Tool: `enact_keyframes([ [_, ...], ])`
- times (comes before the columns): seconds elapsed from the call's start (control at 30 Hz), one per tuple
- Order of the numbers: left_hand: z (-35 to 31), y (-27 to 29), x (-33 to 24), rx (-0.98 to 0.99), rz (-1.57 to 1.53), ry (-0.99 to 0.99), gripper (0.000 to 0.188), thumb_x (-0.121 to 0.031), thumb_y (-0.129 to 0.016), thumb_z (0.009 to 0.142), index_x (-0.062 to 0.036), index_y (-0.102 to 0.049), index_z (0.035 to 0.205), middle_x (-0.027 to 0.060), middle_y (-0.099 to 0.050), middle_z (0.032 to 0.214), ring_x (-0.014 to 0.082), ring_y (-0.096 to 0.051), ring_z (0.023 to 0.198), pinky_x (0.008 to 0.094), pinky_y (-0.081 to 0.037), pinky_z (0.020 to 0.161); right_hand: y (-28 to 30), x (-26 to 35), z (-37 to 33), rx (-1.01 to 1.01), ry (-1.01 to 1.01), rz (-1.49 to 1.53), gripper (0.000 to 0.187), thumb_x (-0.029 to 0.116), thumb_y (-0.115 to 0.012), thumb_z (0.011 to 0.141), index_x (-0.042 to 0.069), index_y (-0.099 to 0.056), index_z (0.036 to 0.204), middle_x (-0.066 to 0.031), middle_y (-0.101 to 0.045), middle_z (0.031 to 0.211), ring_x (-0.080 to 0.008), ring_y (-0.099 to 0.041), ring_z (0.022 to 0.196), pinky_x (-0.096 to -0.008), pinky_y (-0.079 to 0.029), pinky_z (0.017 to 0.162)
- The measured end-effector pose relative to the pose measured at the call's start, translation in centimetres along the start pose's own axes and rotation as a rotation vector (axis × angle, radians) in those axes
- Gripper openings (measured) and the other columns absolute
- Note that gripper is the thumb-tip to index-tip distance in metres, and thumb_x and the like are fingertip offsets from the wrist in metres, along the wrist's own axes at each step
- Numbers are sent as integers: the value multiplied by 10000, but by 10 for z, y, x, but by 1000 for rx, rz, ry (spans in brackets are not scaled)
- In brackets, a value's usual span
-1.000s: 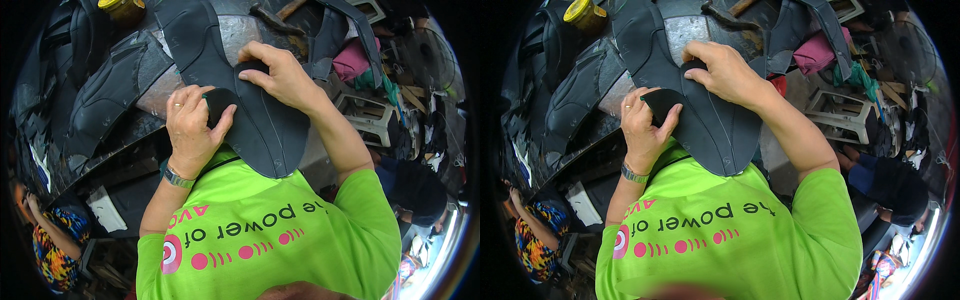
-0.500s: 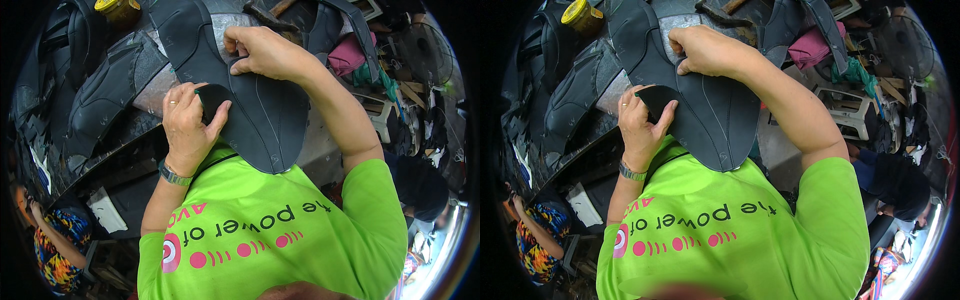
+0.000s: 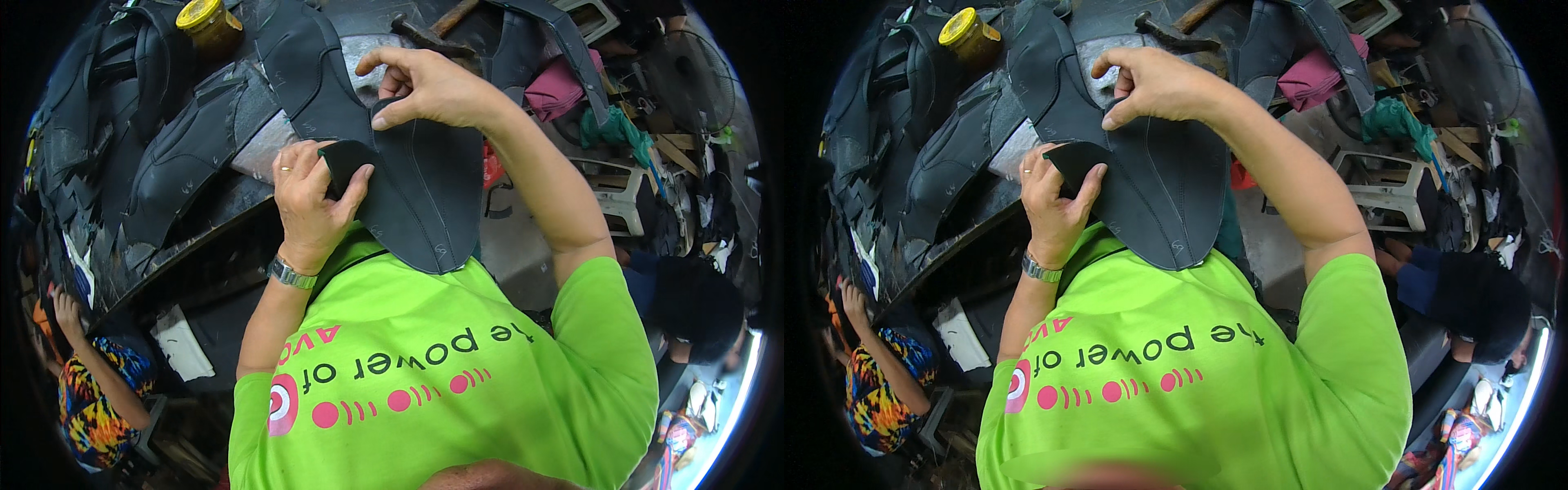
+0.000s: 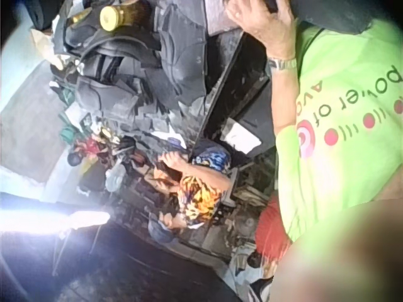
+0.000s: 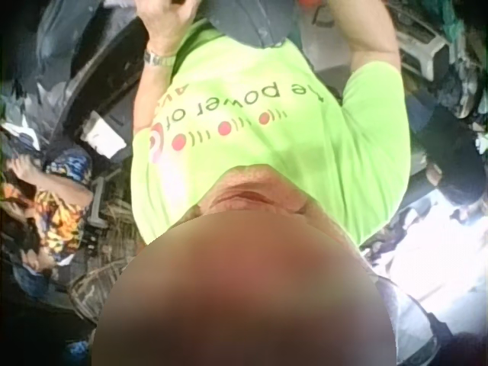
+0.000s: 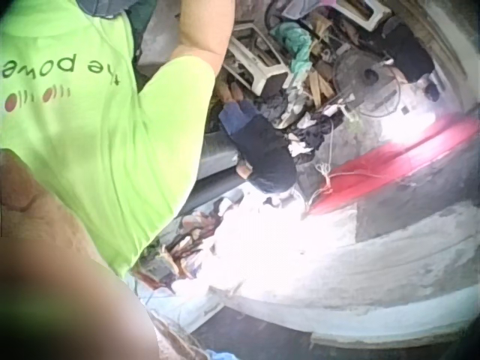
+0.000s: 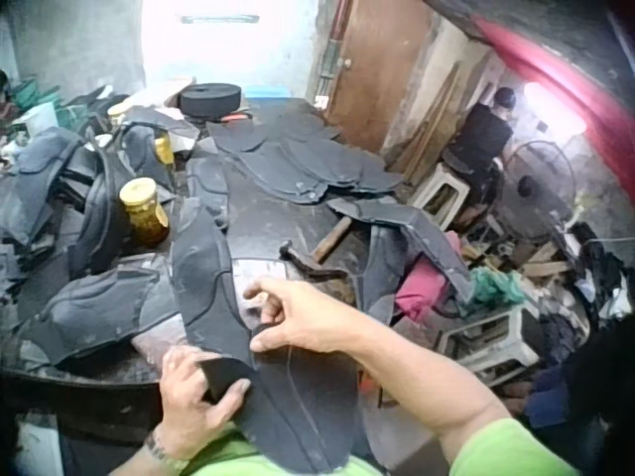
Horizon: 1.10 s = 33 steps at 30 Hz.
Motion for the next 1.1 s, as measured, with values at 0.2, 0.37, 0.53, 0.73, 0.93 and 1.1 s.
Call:
enact_keyframes([
  [0.2,-5,9,-6,-88,-110,-78,237,-150,-855,696,-54,-694,841,64,-661,961,256,-596,927,445,-411,902,-2,8,8,406,-129,-53,857,295,-889,638,-46,-559,1351,-273,-617,1283,-328,-615,1180,-353,-460,1020],
  [0.37,-5,16,-13,-175,-105,-90,241,-160,-871,678,-104,-711,850,19,-645,933,215,-583,918,409,-377,869,2,37,11,498,-110,-380,730,329,-896,571,-100,-658,1110,-162,-702,874,-220,-675,764,-338,-523,648],
  [0.53,-12,22,-17,-192,3,-108,252,-189,-885,663,-154,-721,851,-22,-616,882,160,-568,891,359,-330,797,-6,46,12,539,-166,-351,581,325,-892,586,-88,-696,944,-119,-665,724,-244,-671,706,-368,-550,609],
  [0.73,-10,19,-8,-125,-126,2,245,-143,-877,698,-83,-710,867,-19,-626,723,161,-568,650,327,-399,649,-7,40,10,488,-248,-256,479,320,-886,618,-36,-724,896,-100,-659,690,-229,-646,630,-392,-521,513],
  [0.93,-20,7,14,-96,-663,497,205,-53,-792,841,-1,-651,980,-1,-688,767,2,-556,641,164,-424,575,-15,28,7,455,-230,-73,435,330,-873,642,-31,-734,839,-86,-641,637,-186,-632,599,-332,-501,540],
  [1.1,-24,-1,17,-141,-819,533,155,-49,-774,863,-10,-638,925,-27,-655,748,4,-542,641,168,-411,569,-15,28,8,399,-147,-147,468,369,-875,646,-48,-673,712,-73,-557,567,-160,-560,553,-325,-428,514],
])
Point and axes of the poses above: each hand's wrist, its own z-axis towards the middle knuckle, its own y-axis out of the back of the hand, x = y × z, the point moved 5 cm from there along z, towards the middle knuckle
